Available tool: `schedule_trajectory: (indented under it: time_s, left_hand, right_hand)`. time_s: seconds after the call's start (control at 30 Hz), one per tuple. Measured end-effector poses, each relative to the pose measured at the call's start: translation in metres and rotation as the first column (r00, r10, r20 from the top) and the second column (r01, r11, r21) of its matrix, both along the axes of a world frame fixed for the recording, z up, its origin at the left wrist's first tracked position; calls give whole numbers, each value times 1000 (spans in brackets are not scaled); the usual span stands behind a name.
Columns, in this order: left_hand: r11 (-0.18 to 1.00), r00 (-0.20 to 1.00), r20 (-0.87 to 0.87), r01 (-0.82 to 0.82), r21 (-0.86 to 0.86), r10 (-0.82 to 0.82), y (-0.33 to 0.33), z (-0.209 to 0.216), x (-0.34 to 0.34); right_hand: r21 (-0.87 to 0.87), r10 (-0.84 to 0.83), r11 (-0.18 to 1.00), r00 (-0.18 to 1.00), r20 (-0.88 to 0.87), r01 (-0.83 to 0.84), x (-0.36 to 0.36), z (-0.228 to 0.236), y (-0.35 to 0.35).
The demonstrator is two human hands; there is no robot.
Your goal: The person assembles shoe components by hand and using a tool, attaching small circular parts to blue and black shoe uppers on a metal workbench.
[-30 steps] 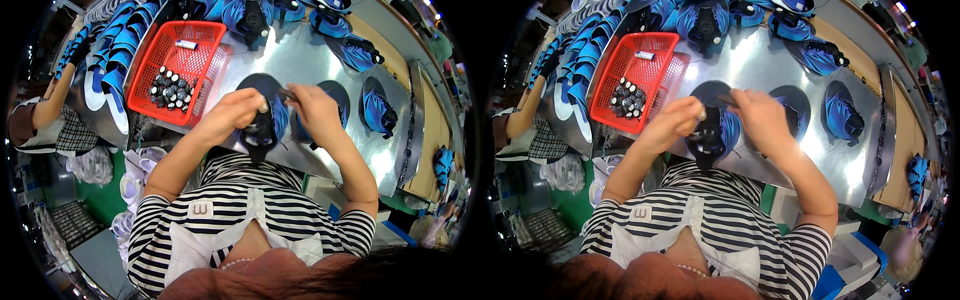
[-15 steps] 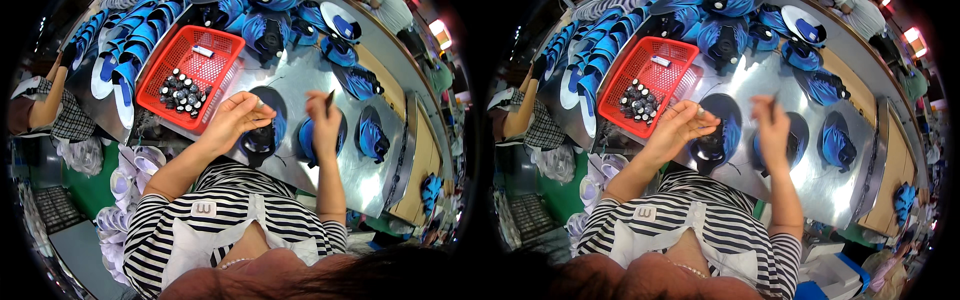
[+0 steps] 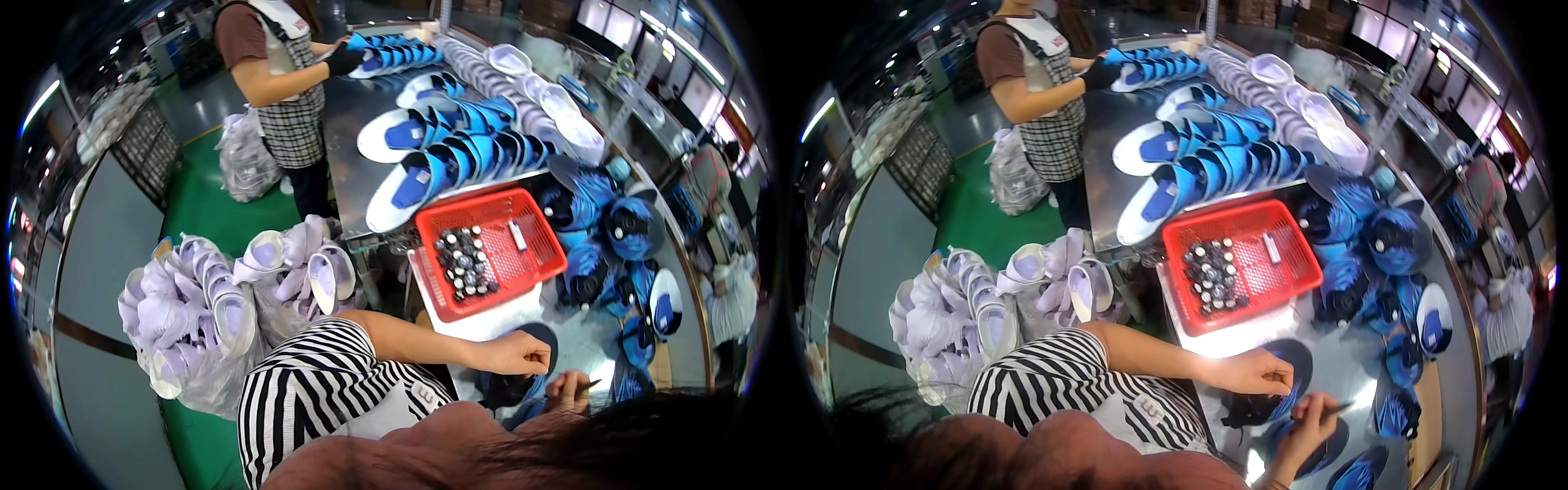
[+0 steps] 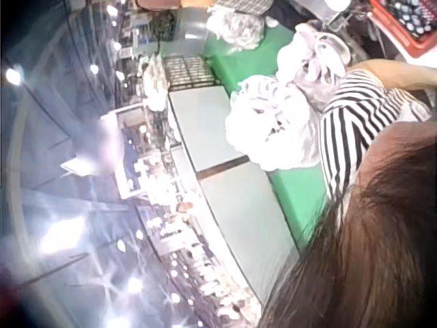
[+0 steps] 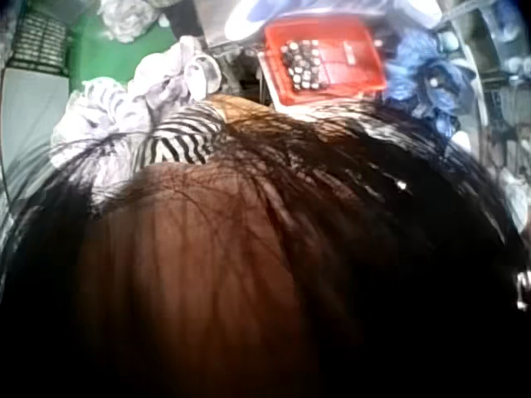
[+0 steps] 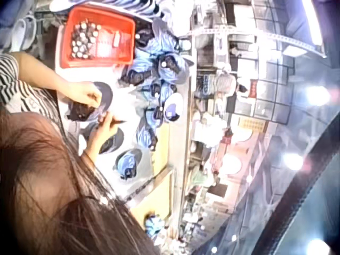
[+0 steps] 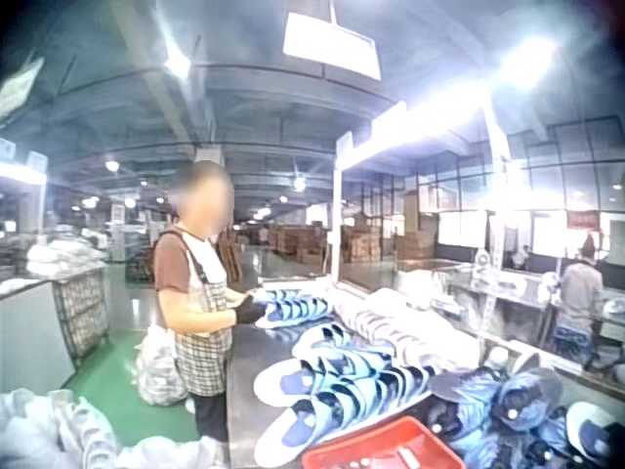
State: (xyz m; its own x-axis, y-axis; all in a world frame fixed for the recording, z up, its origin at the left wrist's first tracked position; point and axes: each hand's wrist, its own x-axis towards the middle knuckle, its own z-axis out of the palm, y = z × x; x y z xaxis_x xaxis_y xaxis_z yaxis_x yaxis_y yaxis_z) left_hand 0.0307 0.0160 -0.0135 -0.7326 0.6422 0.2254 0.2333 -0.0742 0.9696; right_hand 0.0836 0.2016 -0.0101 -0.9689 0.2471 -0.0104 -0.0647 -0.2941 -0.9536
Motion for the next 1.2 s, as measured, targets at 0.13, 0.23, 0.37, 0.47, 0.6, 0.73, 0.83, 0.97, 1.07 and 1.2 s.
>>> schedule_trajectory:
  time_s: [0.13, 0.23, 0.37, 0.47, 0.6, 0.73, 0.83, 0.97, 1.07, 1.2]
  left_hand:
    - [995, 935, 348, -91, 51, 67, -23, -3, 7]
    - [990, 928, 371, -87, 113, 39, -20, -7, 7]
    - [988, 947, 322, -42, 149, -8, -15, -5, 10]
    - [989, 953, 301, -15, 147, -31, -13, -8, 10]
    - [992, 954, 293, 23, 125, -59, -14, -6, 11]
    - [996, 969, 237, 82, -22, -74, -22, -1, 9]
    - [997, 976, 201, 83, -7, -80, -25, -10, 5]
    - [974, 866, 470, 83, 209, -174, -22, -17, 7]
    - [979, 864, 477, 76, 190, -160, -13, -11, 6]
    - [993, 786, 615, -5, 116, -68, -13, -22, 1]
  right_hand:
    - [455, -157, 869, 981, -117, 194, 0, 10, 14]
    - [644, -56, 756, 992, -112, 116, 8, 13, 19]
    - [841, 323, 520, 877, -356, 150, -6, -9, 8]
    - [930, 398, 299, 857, -326, 215, -3, -3, -4]
    - [939, 386, 232, 862, -329, 254, 2, 9, -12]
    - [919, 287, 269, 887, -361, 287, 5, -7, -7]
    - [693, 117, 721, 984, -133, 8, 11, -17, -7]
    - [192, 150, 969, 987, 53, -158, 25, -11, -18]
    - [-149, 168, 973, 983, -70, -177, 25, -26, -13]
    - [-86, 119, 989, 993, -7, -120, 14, -33, -20]
